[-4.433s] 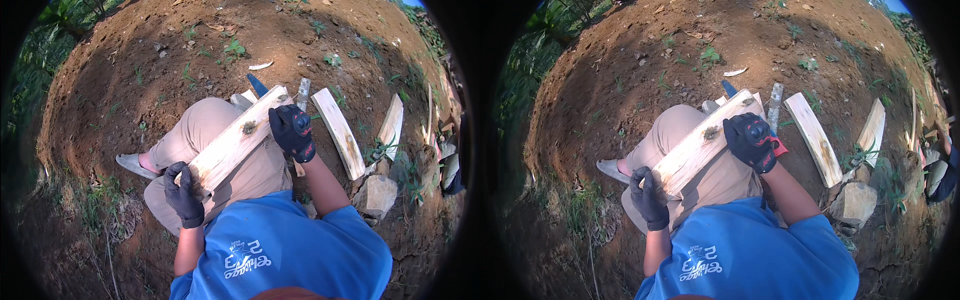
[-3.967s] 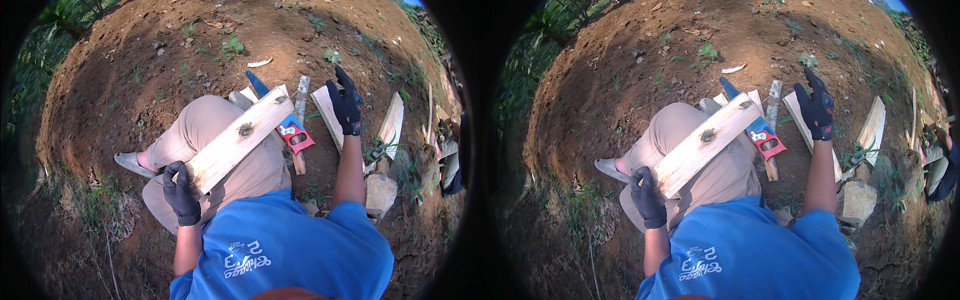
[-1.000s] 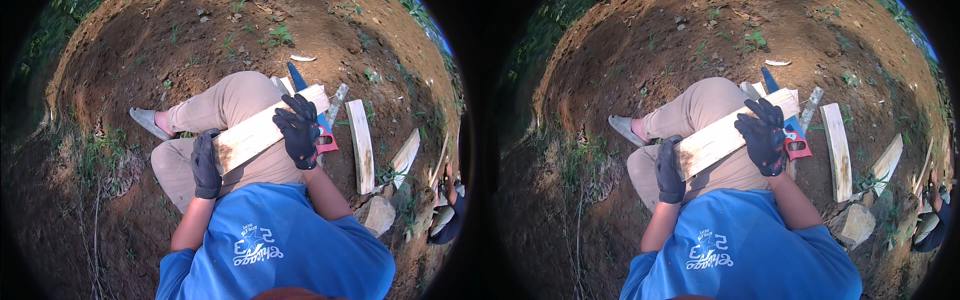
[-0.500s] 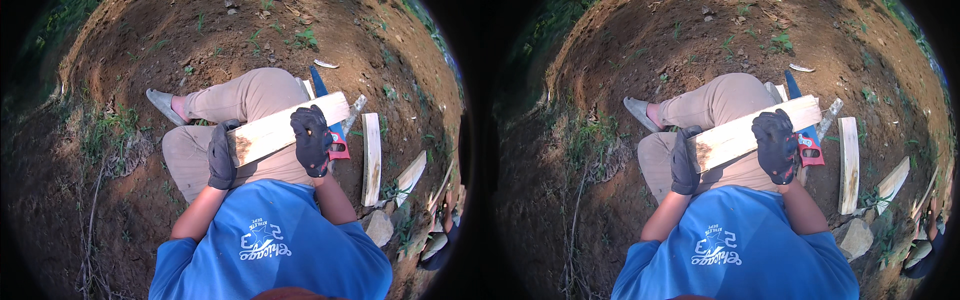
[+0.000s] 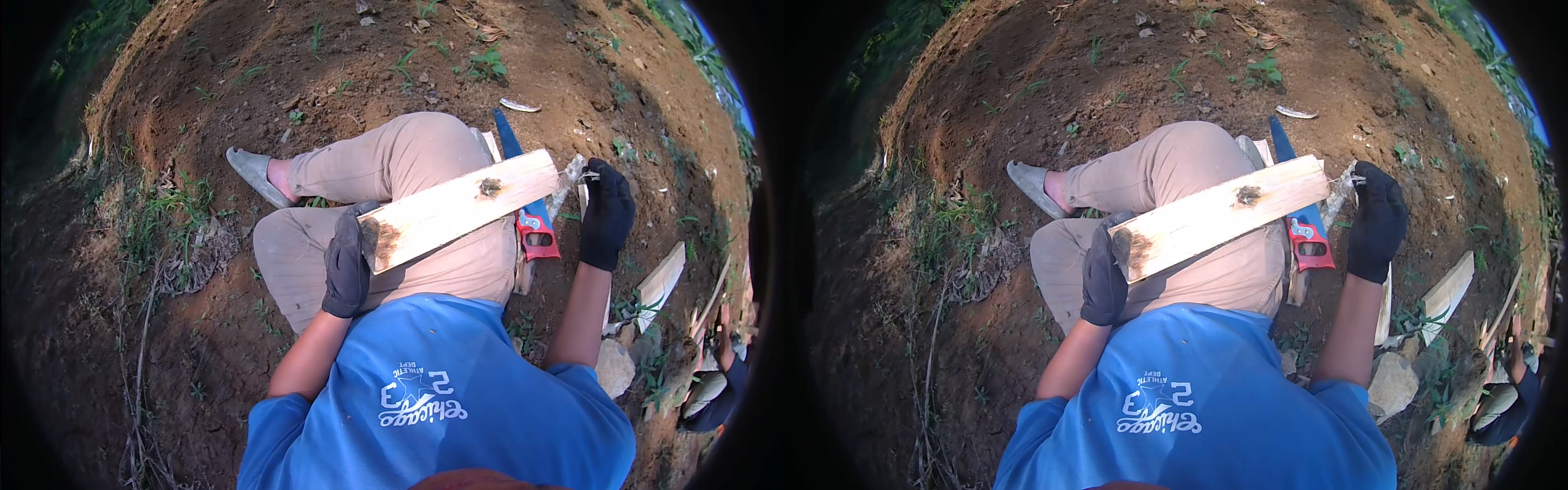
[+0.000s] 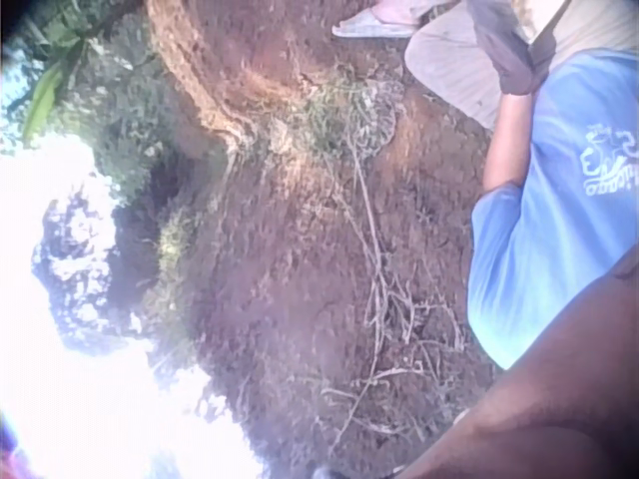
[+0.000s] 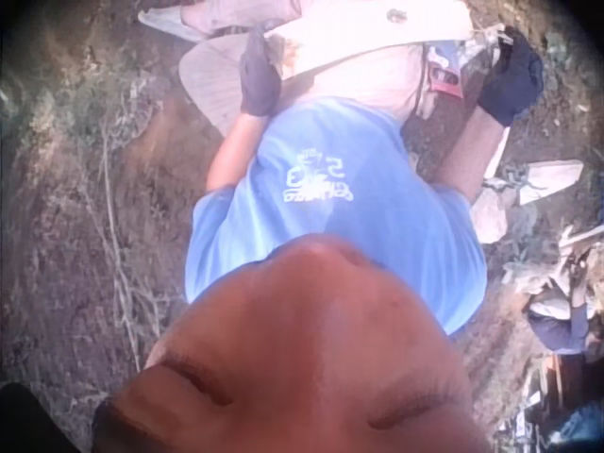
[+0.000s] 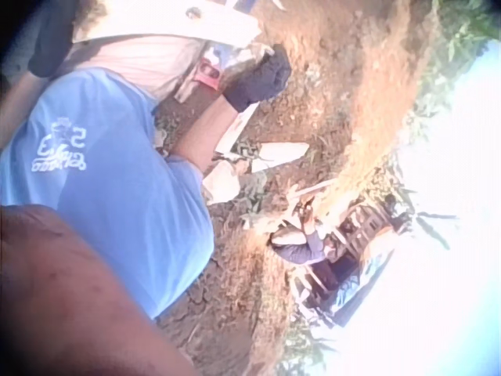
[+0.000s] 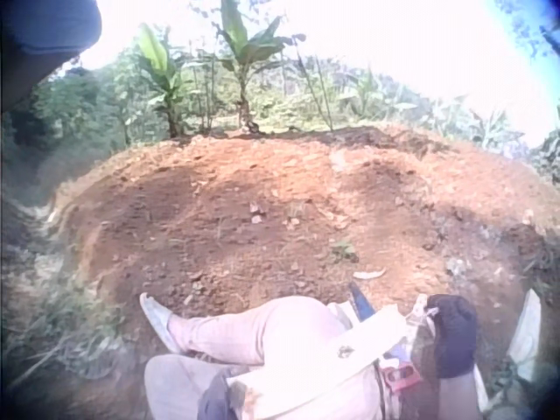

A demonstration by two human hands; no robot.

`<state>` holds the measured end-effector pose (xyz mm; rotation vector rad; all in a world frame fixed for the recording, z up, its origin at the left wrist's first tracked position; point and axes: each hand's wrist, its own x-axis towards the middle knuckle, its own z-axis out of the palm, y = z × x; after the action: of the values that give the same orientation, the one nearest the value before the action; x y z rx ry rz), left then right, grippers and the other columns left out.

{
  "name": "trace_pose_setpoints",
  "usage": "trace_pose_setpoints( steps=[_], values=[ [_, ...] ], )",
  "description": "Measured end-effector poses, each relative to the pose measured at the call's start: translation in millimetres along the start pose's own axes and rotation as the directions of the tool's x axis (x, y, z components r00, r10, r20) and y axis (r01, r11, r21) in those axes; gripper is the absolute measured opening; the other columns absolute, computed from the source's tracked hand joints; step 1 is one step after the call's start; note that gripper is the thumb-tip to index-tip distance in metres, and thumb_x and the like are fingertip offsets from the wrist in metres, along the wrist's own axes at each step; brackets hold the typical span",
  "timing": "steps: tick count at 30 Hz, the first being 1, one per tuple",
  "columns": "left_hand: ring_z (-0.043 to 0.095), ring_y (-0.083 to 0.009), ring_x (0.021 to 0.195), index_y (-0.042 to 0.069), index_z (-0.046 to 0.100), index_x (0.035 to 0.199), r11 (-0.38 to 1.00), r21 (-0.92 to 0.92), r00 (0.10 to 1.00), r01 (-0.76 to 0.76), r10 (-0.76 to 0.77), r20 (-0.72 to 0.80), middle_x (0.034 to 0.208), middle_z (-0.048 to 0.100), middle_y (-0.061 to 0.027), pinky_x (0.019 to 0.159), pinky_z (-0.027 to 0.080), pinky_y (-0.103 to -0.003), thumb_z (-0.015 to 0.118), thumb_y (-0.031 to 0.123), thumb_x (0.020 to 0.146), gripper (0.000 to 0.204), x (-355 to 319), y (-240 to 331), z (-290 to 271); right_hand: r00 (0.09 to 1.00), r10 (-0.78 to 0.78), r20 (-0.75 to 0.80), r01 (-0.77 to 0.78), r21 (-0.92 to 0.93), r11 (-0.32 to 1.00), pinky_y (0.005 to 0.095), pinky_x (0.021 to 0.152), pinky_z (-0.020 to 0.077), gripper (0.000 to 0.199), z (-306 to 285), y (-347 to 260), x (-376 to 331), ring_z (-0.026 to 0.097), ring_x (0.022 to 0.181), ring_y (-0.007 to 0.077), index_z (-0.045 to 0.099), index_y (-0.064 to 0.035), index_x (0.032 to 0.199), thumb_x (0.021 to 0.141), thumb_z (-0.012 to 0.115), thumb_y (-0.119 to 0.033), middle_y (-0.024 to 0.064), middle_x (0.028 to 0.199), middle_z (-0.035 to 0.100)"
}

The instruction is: The person uses a handsaw and a small knife to shape and whittle several pieces of wood while sitting on the ground. They pick up wood planks, saw them to length, and then refine the edges and surfaces by hand.

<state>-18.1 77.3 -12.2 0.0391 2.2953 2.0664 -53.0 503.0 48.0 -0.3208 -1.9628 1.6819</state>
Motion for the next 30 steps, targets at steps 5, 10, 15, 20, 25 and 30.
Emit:
trace_pose_setpoints(
  steps=[5, 10, 15, 20, 25, 30],
  values=[
    [0.06, -0.0248, 0.132, -0.001, 0.035, 0.16, 0.969, -0.207, 0.98, 0.133, -0.098, 0.173, 0.147, 0.059, -0.0158, 0.115, 0.046, -0.04, 0.078, 0.022, 0.096, 0.081, -7.7, 15.9, -4.5, 0.984, -0.126, 0.123, 0.137, -0.984, 0.115, 0.0469, 0.115, 0.0466, 0.072, -73.7, 23.4, 28.1, 0.057, 0.141, 0.0346, 0.036, -0.0118, 0.167, 0.1, 0.062, -0.01, 0.0198, 0.156, 0.056],
    [0.052, -0.0261, 0.143, 0.001, 0.023, 0.166, 0.97, -0.218, 0.973, 0.108, -0.059, 0.223, 0.156, 0.05, -0.0174, 0.119, 0.044, -0.043, 0.088, 0.012, 0.085, 0.105, -10.7, 34.7, -2.2, 0.938, -0.087, 0.335, 0.285, -0.606, 0.743, 0.0466, 0.116, 0.0469, 0.052, 62.7, -43.6, -52.2, 0.06, 0.136, 0.0342, 0.062, -0.0041, 0.144, 0.095, 0.077, -0.013, 0.0182, 0.145, 0.065],
    [0.051, -0.0286, 0.144, 0.0, 0.024, 0.165, 0.979, -0.203, 0.973, 0.013, 0.034, 0.227, 0.156, 0.048, -0.0186, 0.119, 0.044, -0.045, 0.09, 0.021, 0.085, 0.106, -11.7, 51.7, 3.9, 0.615, -0.255, 0.746, 0.382, 0.0, 0.924, 0.0488, 0.112, 0.0505, 0.052, 160.7, -82.1, -103.9, 0.064, 0.131, 0.0362, 0.073, -0.0073, 0.128, 0.08, 0.091, -0.018, 0.0166, 0.135, 0.071],
    [0.052, -0.0298, 0.144, -0.001, 0.023, 0.164, 0.999, -0.038, 0.974, -0.002, 0.011, 0.226, 0.157, 0.047, -0.0201, 0.119, 0.044, -0.047, 0.089, 0.028, 0.085, 0.107, -12.4, 56.1, 2.8, 0.628, -0.228, 0.744, 0.4, -0.057, 0.915, 0.048, 0.107, 0.0528, 0.029, 179.6, -78.7, -106.1, 0.07, 0.119, 0.0341, 0.079, -0.0063, 0.108, 0.081, 0.086, -0.014, 0.0152, 0.126, 0.074],
    [0.045, -0.0288, 0.149, 0.001, 0.026, 0.166, 0.998, -0.06, 0.98, 0.019, -0.007, 0.197, 0.158, 0.045, -0.0177, 0.122, 0.04, -0.045, 0.09, 0.027, 0.082, 0.109, -19.2, 47.9, 6.4, 0.561, -0.307, 0.769, 0.483, -0.002, 0.875, 0.0448, 0.1, 0.0565, 0.02, 180.7, -66.2, -103.2, 0.073, 0.11, 0.0309, 0.078, -0.0065, 0.101, 0.082, 0.084, -0.011, 0.0107, 0.115, 0.078],
    [0.047, -0.0295, 0.147, 0.001, 0.027, 0.165, 1.0, -0.008, 0.978, -0.009, 0.011, 0.207, 0.158, 0.047, -0.0174, 0.122, 0.039, -0.046, 0.09, 0.028, 0.082, 0.108, -16.4, 56.2, 3.6, 0.656, -0.29, 0.697, 0.465, -0.07, 0.883, 0.0426, 0.1, 0.0579, 0.016, 182.6, -66.1, -113.5, 0.074, 0.111, 0.0322, 0.078, -0.0058, 0.1, 0.084, 0.081, -0.005, 0.0121, 0.112, 0.079]
  ],
)
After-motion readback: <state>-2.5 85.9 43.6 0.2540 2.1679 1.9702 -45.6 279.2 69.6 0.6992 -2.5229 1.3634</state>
